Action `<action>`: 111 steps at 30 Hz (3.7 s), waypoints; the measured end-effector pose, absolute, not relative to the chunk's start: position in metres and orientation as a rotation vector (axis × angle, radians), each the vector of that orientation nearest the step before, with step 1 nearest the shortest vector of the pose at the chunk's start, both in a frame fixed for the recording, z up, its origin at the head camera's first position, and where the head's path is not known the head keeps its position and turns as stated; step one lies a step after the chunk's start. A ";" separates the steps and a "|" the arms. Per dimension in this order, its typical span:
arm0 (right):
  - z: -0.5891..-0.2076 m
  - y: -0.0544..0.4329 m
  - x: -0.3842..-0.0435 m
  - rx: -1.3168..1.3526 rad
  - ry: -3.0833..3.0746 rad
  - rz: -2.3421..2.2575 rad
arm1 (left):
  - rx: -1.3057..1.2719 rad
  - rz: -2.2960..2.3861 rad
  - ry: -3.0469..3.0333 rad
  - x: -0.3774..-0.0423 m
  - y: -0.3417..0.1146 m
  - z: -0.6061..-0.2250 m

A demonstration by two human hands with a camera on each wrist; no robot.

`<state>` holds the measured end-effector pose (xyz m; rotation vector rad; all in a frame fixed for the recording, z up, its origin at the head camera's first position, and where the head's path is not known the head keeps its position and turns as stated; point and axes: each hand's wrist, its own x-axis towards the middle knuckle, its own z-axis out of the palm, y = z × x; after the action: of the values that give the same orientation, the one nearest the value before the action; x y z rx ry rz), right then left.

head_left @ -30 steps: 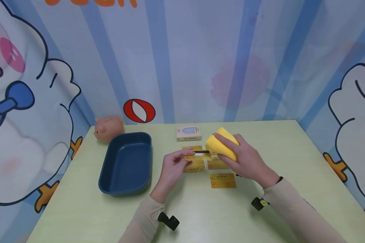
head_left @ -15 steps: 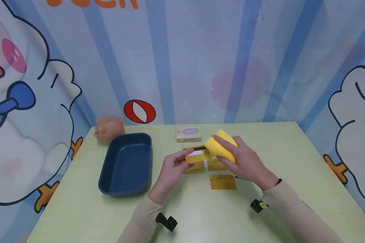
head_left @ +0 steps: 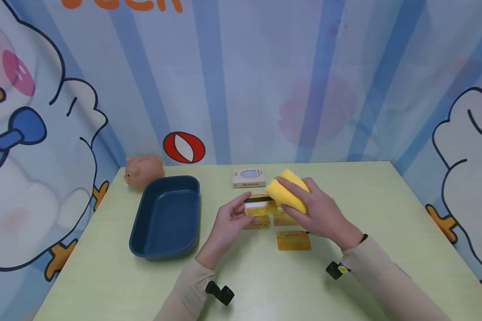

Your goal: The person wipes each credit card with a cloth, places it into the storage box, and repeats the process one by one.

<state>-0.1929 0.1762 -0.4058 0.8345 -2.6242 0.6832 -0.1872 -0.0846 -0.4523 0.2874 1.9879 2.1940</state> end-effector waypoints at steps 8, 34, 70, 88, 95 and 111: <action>-0.411 0.155 -0.189 0.917 -2.648 0.601 | 0.347 2.179 1.995 -0.186 -0.081 -0.450; -0.419 0.126 -0.186 0.998 -2.573 0.323 | 0.395 2.247 1.995 -0.183 -0.079 -0.445; -0.408 0.151 -0.190 0.907 -2.709 0.366 | 0.261 2.298 1.988 -0.181 -0.090 -0.430; -0.417 0.165 -0.194 0.846 -2.704 0.371 | 0.255 2.278 1.975 -0.183 -0.099 -0.428; -0.418 0.168 -0.195 0.818 -2.681 0.393 | 0.234 2.277 1.956 -0.183 -0.104 -0.424; -0.424 0.188 -0.195 0.777 -2.702 0.483 | 0.249 2.025 2.160 -0.194 -0.151 -0.398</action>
<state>-0.1952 0.1878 -0.4245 0.7767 -2.7017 0.4829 -0.1938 -0.1515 -0.3980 0.2495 2.1596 2.0255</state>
